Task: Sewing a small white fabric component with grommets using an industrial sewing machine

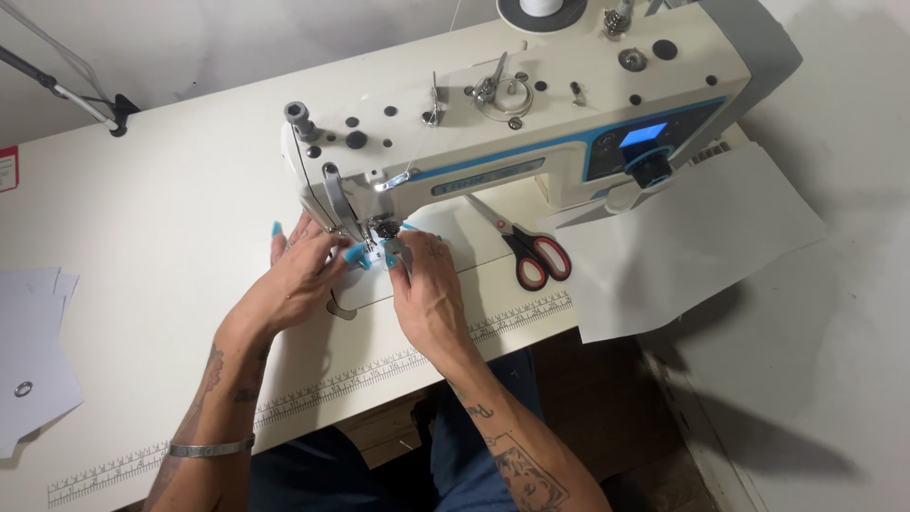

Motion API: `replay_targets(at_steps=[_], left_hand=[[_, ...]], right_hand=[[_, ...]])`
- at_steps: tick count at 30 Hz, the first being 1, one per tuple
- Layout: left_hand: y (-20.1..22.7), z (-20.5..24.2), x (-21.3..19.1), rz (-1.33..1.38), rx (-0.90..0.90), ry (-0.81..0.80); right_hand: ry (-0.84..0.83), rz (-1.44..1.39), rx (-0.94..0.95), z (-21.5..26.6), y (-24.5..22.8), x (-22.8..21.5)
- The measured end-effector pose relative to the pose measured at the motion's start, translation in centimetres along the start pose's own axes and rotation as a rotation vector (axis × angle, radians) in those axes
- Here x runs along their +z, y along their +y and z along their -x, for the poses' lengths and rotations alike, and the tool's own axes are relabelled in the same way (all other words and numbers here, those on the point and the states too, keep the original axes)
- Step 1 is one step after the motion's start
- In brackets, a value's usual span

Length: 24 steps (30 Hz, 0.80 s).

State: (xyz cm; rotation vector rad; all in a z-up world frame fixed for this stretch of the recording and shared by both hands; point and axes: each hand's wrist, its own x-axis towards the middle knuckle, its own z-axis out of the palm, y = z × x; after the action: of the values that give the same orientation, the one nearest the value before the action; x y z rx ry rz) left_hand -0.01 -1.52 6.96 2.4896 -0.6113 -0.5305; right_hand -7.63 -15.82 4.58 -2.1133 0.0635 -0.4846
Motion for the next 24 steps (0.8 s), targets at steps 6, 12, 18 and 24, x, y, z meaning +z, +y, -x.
replay_targets(at_steps=[6,12,18,24], left_hand=[[2.9,1.6,-0.4,0.104,0.051,0.181],[0.2,0.0,3.6,-0.038,-0.055,0.329],[-0.6,2.2,3.5,0.122,0.179,0.507],[1.0,7.0,3.2,0.456,0.201,0.489]], right_hand=[[0.023,0.033,-0.045,-0.1,0.6,0.5],[0.021,0.035,-0.035,0.0,0.6,0.4],[0.166,0.005,-0.119,0.1,1.0,0.6],[0.172,-0.064,-0.147,2.0,-1.7,-0.6]])
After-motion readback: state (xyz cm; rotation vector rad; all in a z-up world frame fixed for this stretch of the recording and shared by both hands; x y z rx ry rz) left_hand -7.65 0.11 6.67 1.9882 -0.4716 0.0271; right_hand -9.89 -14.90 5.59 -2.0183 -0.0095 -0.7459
